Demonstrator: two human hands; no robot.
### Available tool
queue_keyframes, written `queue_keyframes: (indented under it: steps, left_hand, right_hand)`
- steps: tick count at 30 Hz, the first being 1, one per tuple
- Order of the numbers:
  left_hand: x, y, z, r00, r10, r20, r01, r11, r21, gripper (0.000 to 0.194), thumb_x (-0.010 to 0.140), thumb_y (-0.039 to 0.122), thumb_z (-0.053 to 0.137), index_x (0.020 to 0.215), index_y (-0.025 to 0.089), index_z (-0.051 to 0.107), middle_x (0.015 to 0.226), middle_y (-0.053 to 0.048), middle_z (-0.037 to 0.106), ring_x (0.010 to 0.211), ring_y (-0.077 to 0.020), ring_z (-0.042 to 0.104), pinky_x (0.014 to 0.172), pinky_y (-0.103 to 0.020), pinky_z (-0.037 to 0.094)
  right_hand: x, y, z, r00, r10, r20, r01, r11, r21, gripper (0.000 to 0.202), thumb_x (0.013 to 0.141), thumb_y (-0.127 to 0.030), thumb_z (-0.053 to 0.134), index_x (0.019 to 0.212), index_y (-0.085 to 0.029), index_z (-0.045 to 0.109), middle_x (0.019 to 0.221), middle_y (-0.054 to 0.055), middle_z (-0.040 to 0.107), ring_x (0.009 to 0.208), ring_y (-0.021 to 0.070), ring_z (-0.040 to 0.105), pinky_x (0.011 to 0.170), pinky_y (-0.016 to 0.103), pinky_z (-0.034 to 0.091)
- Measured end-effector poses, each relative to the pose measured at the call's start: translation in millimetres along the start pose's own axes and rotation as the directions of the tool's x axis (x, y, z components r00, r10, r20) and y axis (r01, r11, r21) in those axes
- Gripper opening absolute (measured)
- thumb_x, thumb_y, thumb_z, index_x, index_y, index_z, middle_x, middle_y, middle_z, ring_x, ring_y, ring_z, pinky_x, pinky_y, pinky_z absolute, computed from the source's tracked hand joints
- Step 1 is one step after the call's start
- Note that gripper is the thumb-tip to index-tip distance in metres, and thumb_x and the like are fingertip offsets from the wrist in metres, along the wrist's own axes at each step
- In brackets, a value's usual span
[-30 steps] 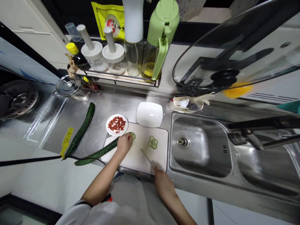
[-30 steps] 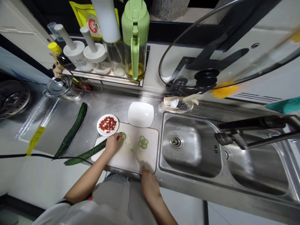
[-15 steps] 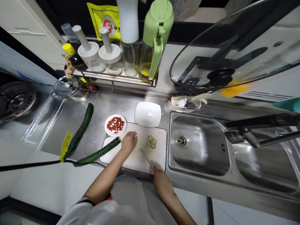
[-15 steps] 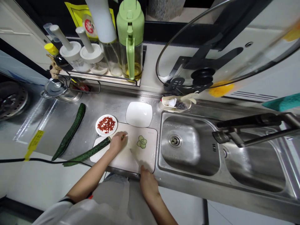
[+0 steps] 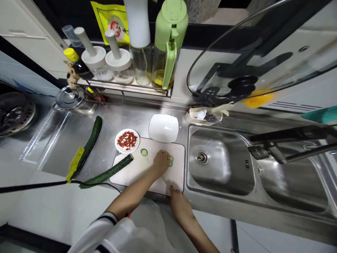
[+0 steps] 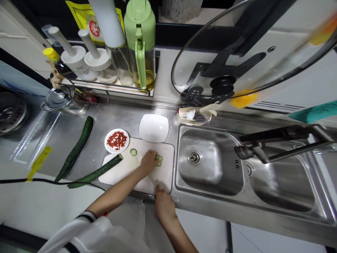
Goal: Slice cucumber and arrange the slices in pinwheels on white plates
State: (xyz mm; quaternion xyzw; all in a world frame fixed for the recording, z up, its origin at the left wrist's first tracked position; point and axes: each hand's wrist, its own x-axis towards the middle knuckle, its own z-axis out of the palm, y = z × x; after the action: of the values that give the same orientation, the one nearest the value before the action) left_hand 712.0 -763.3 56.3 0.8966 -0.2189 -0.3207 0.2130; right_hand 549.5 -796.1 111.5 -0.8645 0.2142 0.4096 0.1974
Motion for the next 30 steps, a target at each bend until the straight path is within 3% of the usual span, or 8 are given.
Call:
queue_keyframes:
  steps: [7,12,22,30]
  left_hand:
    - [0,2,2.6,1.000,0.009,0.010,-0.009,1.000,0.003,0.016,0.081,0.010,0.051,0.094,0.017,0.057,0.095,-0.007,0.061,0.091,-0.0179,0.055,0.080,-0.027,0.041]
    - [-2,-3,-1.4,0.999,0.030,0.022,-0.027,0.993,-0.116,0.012,0.081,0.017,0.055,0.091,0.019,0.060,0.082,-0.002,0.065,0.078,-0.0151,0.058,0.069,-0.025,0.040]
    - [-22,-49,-36.3,0.995,-0.101,-0.024,0.093,0.969,-0.231,0.008,0.076,0.017,0.058,0.077,0.019,0.065,0.070,0.002,0.065,0.065,-0.0100,0.056,0.061,-0.020,0.038]
    - [-33,-70,-33.2,0.994,-0.110,0.018,0.110,0.938,-0.329,0.011,0.074,0.016,0.061,0.080,0.018,0.069,0.073,0.001,0.067,0.069,-0.0104,0.059,0.065,-0.019,0.042]
  right_hand:
    - [4,3,8,1.000,-0.005,-0.024,0.005,1.000,0.016,0.055,0.084,0.001,0.021,0.131,-0.011,0.048,0.102,0.013,0.068,0.093,0.0207,0.065,0.071,0.026,0.047]
    - [4,3,7,1.000,-0.010,-0.025,0.010,1.000,-0.007,0.055,0.084,0.001,0.022,0.132,-0.010,0.046,0.103,0.014,0.067,0.094,0.0204,0.065,0.072,0.025,0.047]
    - [-3,8,2,0.998,-0.033,-0.049,0.033,0.999,-0.017,0.049,0.085,-0.002,0.023,0.120,-0.014,0.054,0.097,0.012,0.069,0.089,0.0211,0.066,0.067,0.025,0.046]
    - [-13,16,-12,0.999,0.015,-0.036,-0.015,1.000,0.023,0.040,0.086,-0.004,0.024,0.107,-0.017,0.056,0.090,0.009,0.069,0.084,0.0207,0.067,0.059,0.023,0.041]
